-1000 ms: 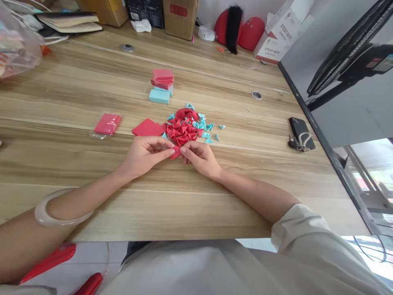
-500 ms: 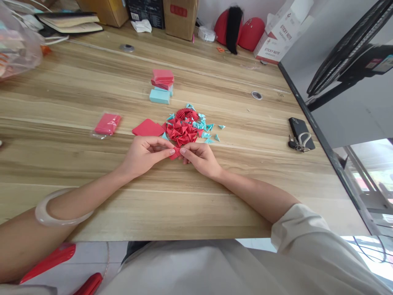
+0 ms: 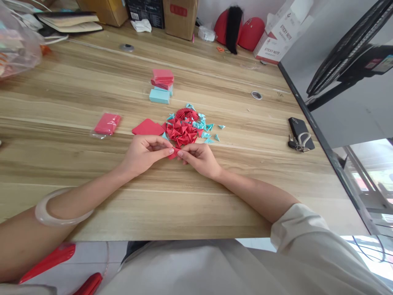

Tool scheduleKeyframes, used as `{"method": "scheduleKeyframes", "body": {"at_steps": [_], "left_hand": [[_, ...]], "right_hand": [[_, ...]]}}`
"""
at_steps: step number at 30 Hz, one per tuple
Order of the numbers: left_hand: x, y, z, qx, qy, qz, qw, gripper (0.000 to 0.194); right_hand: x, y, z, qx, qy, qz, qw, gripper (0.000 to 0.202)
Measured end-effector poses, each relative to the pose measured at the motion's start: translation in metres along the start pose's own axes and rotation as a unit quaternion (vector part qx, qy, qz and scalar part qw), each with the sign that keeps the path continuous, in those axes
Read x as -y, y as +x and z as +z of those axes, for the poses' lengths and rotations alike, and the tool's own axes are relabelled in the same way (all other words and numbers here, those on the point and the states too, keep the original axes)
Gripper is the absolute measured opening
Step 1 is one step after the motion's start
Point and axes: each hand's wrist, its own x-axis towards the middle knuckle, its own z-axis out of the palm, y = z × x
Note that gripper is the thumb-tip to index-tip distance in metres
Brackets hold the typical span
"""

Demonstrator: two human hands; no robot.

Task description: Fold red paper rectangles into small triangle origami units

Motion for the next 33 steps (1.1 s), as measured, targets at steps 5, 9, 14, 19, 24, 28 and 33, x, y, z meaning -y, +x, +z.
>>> {"method": "scheduleKeyframes", "body": {"at_steps": [5, 9, 14, 19, 24, 28, 33], "left_hand": [[-0.0013, -0.0001, 0.0005, 0.002, 0.002, -0.003, 1.000, 0.015], [-0.0024, -0.0003, 0.0009, 0.008, -0.006, -0.013, 1.000, 0.016], [-0.0027, -0.0001, 0.0017, 0.021, -0.029, -0.006, 0.999, 0.019], [-0.0005, -0.0001, 0.0016, 0.050, -0.048, -0.011, 0.998, 0.024], [0.0027, -0.0003, 0.0016, 0.067, -0.048, -0.013, 0.997, 0.026], [0.0026, -0.0007, 0.0020, 0.071, -0.039, -0.011, 0.997, 0.026], [0.0010, -0.0006, 0.0017, 0.069, -0.031, -0.017, 0.997, 0.027]], "right_hand": [[-0.0023, -0.0004, -0.0009, 0.011, -0.021, -0.006, 1.000, 0.040], [-0.0010, -0.0005, -0.0008, 0.012, -0.021, -0.007, 1.000, 0.039], [-0.0010, -0.0018, 0.0015, 0.002, 0.000, 0.004, 1.000, 0.033], [-0.0031, -0.0020, 0.0023, 0.002, 0.015, 0.002, 1.000, 0.029], [-0.0004, -0.0019, 0.0003, 0.018, -0.010, -0.020, 1.000, 0.026], [0.0019, -0.0022, -0.0010, 0.028, -0.029, -0.026, 0.999, 0.028], [0.0009, -0.0027, 0.0003, 0.019, -0.014, -0.017, 1.000, 0.027]]}}
